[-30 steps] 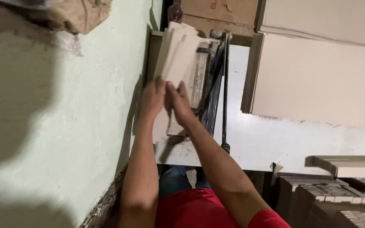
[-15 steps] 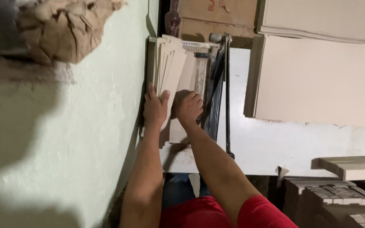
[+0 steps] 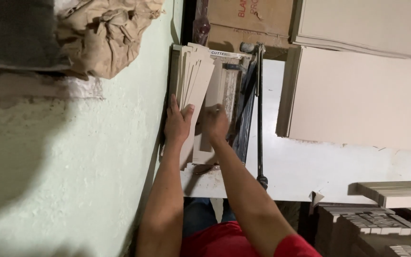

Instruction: Using a manual guillotine paper cutter to slice paper sheets into uniform strips and then stacking the strips.

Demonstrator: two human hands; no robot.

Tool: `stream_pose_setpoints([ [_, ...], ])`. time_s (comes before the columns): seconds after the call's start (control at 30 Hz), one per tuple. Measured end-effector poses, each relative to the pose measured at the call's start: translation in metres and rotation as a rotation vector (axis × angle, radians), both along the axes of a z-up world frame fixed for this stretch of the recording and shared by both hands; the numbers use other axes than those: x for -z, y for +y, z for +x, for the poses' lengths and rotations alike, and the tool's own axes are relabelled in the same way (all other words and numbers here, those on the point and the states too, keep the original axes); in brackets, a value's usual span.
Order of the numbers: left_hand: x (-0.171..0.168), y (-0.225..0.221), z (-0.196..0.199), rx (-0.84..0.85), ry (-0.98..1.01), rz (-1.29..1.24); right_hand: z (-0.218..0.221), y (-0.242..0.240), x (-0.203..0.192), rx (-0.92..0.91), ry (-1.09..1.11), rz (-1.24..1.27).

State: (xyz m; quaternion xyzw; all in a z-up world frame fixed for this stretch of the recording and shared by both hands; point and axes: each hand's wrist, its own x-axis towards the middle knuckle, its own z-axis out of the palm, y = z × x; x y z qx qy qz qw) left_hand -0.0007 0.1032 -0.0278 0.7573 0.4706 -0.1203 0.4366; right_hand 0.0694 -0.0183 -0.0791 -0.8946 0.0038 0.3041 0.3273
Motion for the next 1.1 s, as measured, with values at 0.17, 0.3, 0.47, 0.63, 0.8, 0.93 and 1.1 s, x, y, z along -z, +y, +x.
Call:
stream_pose_setpoints([
  [0.17, -0.022, 0.006, 0.003, -0.097, -0.160, -0.213, -0.019, 0.009, -0.120, 0.132, -0.139, 0.331],
  [0.3, -0.049, 0.010, 0.002, -0.123, -0.154, -0.340, -0.025, 0.012, -0.068, -0.031, -0.169, 0.239],
  [0.47, -0.063, 0.011, 0.004, -0.200, -0.119, -0.410, -0.020, 0.011, -0.065, 0.046, 0.343, 0.588],
  [0.63, -0.055, 0.002, -0.001, -0.177, -0.042, -0.376, -0.025, 0.025, -0.120, 0.090, 0.520, 0.560],
  [0.8, -0.068, -0.014, -0.009, -0.244, 0.004, -0.483, -0.031, 0.020, -0.141, 0.115, 0.642, 0.605],
  [0.93, -0.096, -0.035, -0.014, -0.315, 0.022, -0.574, -0.046, 0.003, -0.119, 0.150, 0.671, 0.590],
  [1.1, -0.108, -0.074, -0.046, -0.245, 0.051, -0.529, -0.091, -0.050, -0.083, 0.209, 0.737, 0.649],
])
